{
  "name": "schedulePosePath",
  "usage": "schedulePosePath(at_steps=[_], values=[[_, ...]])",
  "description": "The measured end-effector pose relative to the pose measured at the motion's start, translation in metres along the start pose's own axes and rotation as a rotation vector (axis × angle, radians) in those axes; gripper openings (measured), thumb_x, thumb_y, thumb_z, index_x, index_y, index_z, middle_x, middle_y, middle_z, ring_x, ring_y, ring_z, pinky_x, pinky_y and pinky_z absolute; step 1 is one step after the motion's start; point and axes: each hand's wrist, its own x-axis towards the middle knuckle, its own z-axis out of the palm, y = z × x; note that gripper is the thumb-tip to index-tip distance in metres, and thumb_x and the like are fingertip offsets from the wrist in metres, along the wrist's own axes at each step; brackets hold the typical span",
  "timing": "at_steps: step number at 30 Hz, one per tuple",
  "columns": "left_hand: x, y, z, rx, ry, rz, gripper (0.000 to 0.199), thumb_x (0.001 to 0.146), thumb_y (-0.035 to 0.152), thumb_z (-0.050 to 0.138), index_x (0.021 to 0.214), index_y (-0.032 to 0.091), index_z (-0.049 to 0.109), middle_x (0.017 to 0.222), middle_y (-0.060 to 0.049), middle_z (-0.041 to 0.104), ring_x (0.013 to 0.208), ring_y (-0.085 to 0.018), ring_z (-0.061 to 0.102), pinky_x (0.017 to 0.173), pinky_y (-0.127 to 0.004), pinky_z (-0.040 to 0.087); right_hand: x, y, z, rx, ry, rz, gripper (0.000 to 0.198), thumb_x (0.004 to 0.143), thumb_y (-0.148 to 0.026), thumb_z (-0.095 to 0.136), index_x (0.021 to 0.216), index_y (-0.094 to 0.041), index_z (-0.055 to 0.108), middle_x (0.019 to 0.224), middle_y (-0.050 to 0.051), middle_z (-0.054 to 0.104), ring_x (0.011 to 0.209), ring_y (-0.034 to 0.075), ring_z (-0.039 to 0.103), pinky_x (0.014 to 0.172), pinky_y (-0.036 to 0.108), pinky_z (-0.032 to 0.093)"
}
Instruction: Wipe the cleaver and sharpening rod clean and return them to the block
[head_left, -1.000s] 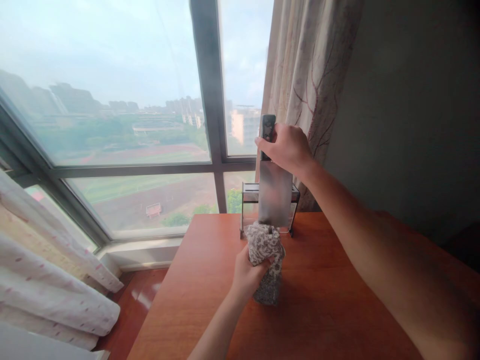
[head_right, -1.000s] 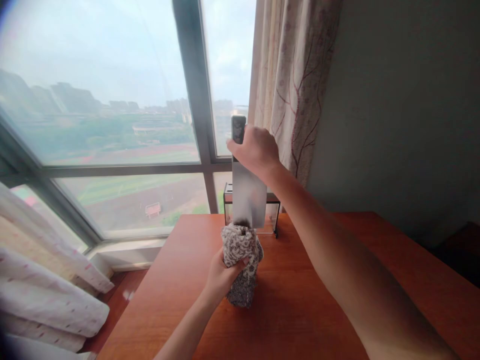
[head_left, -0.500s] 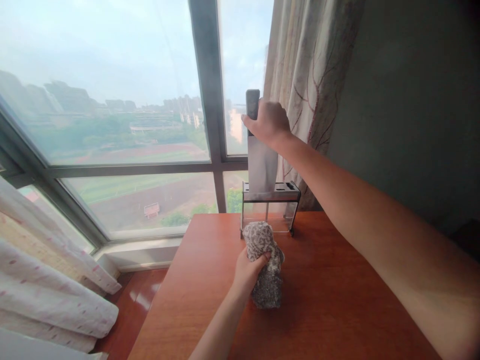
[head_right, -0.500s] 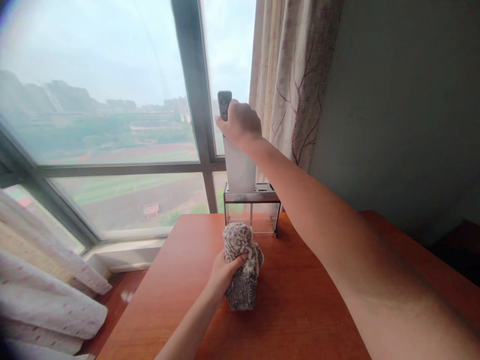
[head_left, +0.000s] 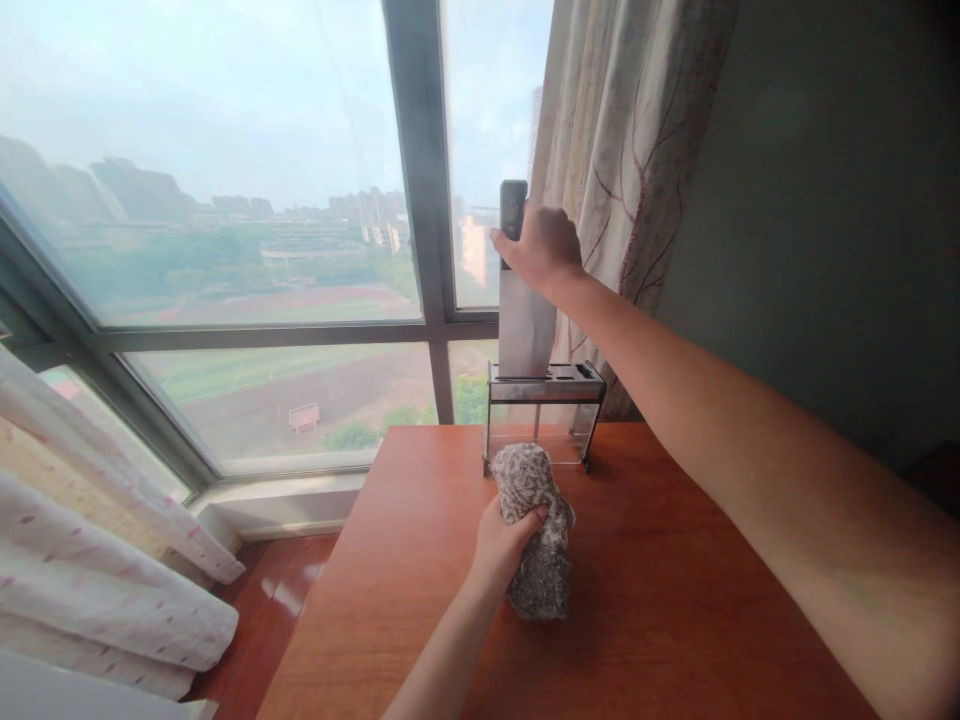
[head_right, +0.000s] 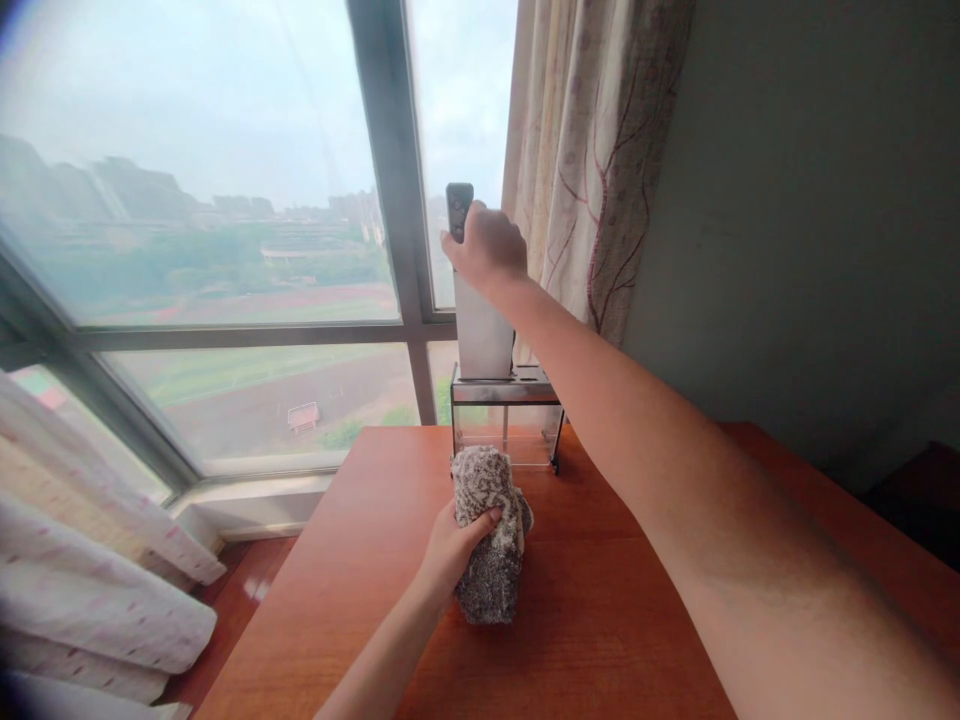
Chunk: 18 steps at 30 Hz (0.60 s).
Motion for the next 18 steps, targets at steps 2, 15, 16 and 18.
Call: schedulePosePath(at_steps=[2,15,16,18], values=[[-0.001,0.001,0.001,-0.019,0.0,-0.012,0.036,0.063,0.033,0.079,0.089,0.011,0.067,0.081,-0.009,0.071,0.072,-0.022,0.064,0.067,-0.03,0.05,0.0,0.0,0.001,-0.004,-0.01,0.008,0.04,0.088,-0.043,0.05,0.109,-0.009,0.055,0.1,0.019,0.061,0.106,0.036,0.056,0.088,0.051,0.045],[-0.001,0.003,0.002,-0.031,0.009,-0.047,0.037,0.064,0.032,0.078,0.091,0.011,0.066,0.082,-0.009,0.071,0.072,-0.021,0.064,0.065,-0.029,0.05,-0.009,-0.001,0.01,-0.056,-0.059,0.043,0.041,0.088,-0.047,0.049,0.105,-0.011,0.056,0.098,0.017,0.063,0.101,0.036,0.06,0.087,0.051,0.047],[-0.001,0.003,0.002,-0.035,0.004,-0.05,0.037,0.064,0.032,0.078,0.091,0.011,0.066,0.082,-0.009,0.071,0.072,-0.021,0.064,0.066,-0.029,0.05,-0.011,0.0,0.011,-0.059,-0.063,0.047,0.041,0.088,-0.047,0.049,0.105,-0.011,0.056,0.098,0.017,0.063,0.1,0.036,0.06,0.086,0.051,0.047],[-0.001,0.002,0.001,-0.037,-0.006,-0.054,0.037,0.064,0.032,0.078,0.092,0.01,0.066,0.083,-0.009,0.071,0.073,-0.021,0.063,0.067,-0.029,0.05,-0.015,0.001,0.014,-0.066,-0.065,0.054,0.041,0.087,-0.048,0.049,0.105,-0.012,0.056,0.097,0.017,0.064,0.097,0.035,0.061,0.085,0.05,0.048]])
